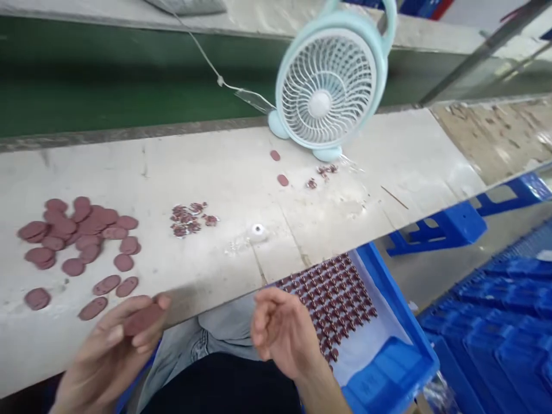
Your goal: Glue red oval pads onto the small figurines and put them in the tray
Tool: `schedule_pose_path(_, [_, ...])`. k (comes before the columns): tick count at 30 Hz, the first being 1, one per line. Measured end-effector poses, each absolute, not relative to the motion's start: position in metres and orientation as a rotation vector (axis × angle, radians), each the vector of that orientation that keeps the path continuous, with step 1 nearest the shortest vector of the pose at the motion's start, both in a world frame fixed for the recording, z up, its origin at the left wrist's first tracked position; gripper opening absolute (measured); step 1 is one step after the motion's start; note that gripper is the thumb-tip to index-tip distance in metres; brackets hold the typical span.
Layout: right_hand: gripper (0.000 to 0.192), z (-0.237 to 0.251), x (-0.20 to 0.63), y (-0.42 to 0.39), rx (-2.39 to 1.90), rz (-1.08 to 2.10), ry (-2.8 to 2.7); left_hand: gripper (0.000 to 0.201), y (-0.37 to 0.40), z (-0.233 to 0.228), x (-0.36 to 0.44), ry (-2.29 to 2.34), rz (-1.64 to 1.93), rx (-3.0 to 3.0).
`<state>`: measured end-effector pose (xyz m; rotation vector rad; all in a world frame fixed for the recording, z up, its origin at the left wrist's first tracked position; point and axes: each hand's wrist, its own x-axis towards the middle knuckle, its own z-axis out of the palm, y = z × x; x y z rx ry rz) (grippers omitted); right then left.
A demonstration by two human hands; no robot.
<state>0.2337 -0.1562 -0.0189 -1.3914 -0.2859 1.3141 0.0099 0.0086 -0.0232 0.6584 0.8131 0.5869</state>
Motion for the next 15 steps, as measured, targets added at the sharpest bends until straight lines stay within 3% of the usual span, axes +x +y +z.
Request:
schedule_pose_path(3, [0.091, -0.021, 0.235, -0.093, -0.877, 1.405, -0.048, 0.024, -0.007, -0.020, 0.026, 0.700, 0.565, 0.460])
schedule_pose_path(8, [0.065, -0.025, 0.245, -0.031, -0.470, 1.308, 0.048, 0.027, -0.014, -0.019, 0.036, 0.589, 0.539, 0.292])
schedule_pose_path(12, [0.043, -0.005, 0.231, -0.039, -0.701, 1.367, -0.038, 0.029, -0.012, -0.021, 0.036, 0.575, 0.546, 0.257])
schedule_pose_path(15, [0.034, 0.014, 0.213, -0.068, -1.145, 1.164, -0.296, 0.028, -0.012, -0.022, 0.038, 0.568, 0.550, 0.247])
